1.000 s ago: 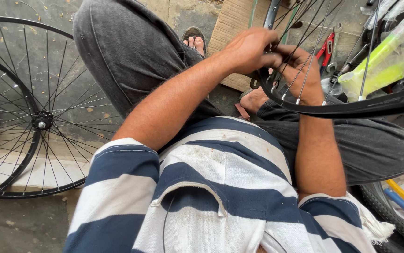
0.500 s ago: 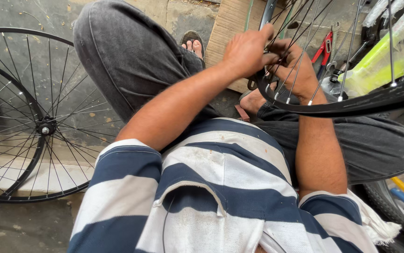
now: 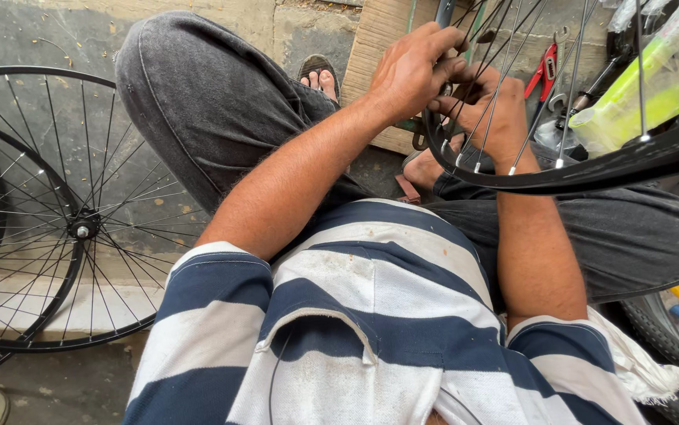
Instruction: The person sits on the floor in front of a bicycle wheel mounted in a truing stand and works on the spokes, turning spoke nipples with a small spoke wrench while spinning the wheel to check alignment. They rotate the wheel repeatedly and continue adjusting spokes around the rim.
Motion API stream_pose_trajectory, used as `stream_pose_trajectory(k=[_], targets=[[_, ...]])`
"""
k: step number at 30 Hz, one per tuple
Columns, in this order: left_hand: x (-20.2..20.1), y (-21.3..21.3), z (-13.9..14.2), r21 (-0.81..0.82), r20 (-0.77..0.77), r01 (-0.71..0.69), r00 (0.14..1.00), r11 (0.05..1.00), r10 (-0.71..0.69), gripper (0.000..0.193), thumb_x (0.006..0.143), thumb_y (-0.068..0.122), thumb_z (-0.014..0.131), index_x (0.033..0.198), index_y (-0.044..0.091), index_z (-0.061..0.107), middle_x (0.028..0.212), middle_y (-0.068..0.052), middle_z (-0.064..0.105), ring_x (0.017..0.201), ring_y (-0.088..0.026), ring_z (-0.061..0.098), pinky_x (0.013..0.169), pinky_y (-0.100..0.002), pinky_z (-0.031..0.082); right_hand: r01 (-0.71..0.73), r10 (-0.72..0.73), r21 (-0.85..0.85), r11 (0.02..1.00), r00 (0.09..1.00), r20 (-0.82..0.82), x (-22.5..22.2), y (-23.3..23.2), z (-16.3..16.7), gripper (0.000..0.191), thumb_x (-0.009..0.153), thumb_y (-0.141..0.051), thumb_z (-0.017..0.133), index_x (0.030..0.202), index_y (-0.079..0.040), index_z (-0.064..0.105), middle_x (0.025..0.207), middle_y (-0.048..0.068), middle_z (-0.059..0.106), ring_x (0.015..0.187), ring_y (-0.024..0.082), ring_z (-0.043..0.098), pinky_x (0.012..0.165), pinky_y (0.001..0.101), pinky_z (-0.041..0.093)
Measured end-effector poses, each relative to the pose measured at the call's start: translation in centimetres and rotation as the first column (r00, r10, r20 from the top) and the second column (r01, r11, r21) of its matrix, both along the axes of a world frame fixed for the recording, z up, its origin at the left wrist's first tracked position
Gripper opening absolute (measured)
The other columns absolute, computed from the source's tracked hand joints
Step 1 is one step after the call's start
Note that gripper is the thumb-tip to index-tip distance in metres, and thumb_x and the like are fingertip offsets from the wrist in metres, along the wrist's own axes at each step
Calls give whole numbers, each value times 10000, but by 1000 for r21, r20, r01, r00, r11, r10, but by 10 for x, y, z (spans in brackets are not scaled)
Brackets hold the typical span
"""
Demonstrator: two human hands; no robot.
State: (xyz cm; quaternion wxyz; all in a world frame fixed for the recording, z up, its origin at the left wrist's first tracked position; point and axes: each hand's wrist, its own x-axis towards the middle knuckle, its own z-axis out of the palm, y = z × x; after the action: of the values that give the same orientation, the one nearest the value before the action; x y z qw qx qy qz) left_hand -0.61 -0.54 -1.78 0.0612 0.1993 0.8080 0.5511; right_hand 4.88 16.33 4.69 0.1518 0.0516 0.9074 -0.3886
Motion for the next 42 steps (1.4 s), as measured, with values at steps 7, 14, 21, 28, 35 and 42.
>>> stream_pose_trajectory(k=[7,14,21,28,35,42], targets=[[2,0,-6,-17,-24,-15,1000,1000,14,211,954,251,722,1133,154,663,988,-70,662,921,-329,676,748,-455,518,-48,44,-198,979,999,-26,1,-5,-5,241,941,-111,854,1111,17,740,971,62,779,862,98,706,770,268,573],[-4,-10,16,95,23,-100,995,990,98,267,967,198,735,1202,102,651,941,-80,671,843,-262,680,763,-387,546,58,56,-674,736,988,147,-15,11,-28,353,894,24,742,1240,-7,682,1095,18,748,1004,107,707,898,281,605],[8,-26,121,198,-44,-37,998,980,47,181,1063,159,728,1223,89,680,989,-62,706,848,-169,719,790,-282,579,210,-126,-590,780,976,180,-4,22,-44,205,1061,-106,727,1247,-21,716,966,26,712,871,104,650,773,279,557],[31,-39,228,210,-321,278,925,937,-202,367,1006,266,827,1212,51,613,1003,-85,606,844,-215,627,758,-339,515,62,-146,-257,964,935,-323,-7,33,-60,192,1016,-50,716,1190,19,673,1017,130,747,912,184,703,817,316,574],[59,-52,155,-88,-489,310,815,947,-313,300,944,255,793,1100,48,640,927,-61,599,830,-242,580,746,-399,447,216,-274,-218,952,916,-292,4,24,-51,200,1009,-48,675,1192,30,692,1005,140,770,848,183,759,770,306,597],[77,-59,82,-419,-342,198,870,886,-356,266,895,204,720,1094,45,643,865,-66,615,839,-258,646,767,-405,489,138,-206,-195,971,895,-395,3,23,-48,170,1023,-12,702,1184,44,696,1001,163,773,901,194,773,812,327,603]])
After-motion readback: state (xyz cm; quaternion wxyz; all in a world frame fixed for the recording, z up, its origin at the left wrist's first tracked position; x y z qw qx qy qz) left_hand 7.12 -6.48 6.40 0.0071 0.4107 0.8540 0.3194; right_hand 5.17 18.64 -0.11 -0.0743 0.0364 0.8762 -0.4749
